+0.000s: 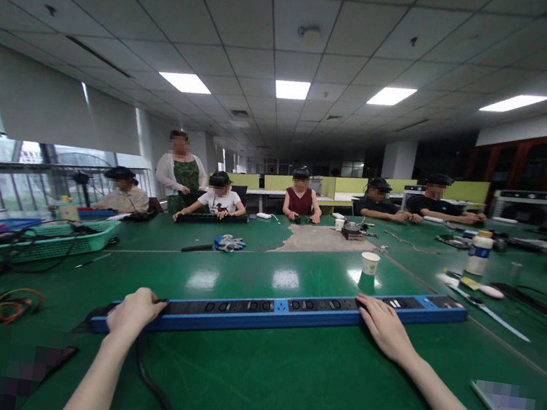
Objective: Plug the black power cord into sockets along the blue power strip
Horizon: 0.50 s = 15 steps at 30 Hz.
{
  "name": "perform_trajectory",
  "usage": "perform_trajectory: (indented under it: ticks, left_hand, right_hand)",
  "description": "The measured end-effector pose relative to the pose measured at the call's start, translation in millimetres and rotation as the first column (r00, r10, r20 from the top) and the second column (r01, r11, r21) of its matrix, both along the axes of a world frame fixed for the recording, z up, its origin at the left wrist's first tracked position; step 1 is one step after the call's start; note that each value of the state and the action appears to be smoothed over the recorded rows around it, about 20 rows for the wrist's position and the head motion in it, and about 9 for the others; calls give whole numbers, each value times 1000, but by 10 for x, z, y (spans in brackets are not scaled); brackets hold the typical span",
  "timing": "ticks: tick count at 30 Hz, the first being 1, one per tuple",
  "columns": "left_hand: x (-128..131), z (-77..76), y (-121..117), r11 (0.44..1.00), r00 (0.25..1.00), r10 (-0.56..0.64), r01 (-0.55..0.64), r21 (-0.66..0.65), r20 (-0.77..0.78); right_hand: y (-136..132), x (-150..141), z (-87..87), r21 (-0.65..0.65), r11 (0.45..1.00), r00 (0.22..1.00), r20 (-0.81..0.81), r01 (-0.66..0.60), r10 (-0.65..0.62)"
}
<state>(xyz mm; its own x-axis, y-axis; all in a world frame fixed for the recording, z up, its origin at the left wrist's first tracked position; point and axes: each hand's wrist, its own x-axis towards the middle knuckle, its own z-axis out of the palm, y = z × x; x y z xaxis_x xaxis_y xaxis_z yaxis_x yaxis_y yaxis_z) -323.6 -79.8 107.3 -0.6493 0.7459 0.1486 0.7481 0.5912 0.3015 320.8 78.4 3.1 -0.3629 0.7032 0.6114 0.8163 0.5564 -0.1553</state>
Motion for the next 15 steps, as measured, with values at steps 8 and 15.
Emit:
perform_trajectory:
  ticks: [8, 15]
  left_hand:
    - [49, 167, 59, 994, 994, -23, 35, 105, -110]
    - [250, 331, 186, 915, 933, -196, 285, 285, -303]
  right_hand:
    - [21, 5, -25, 12, 1000, 1000, 24, 5, -5]
    - [46, 12, -54, 40, 999, 1000, 24, 6, -7]
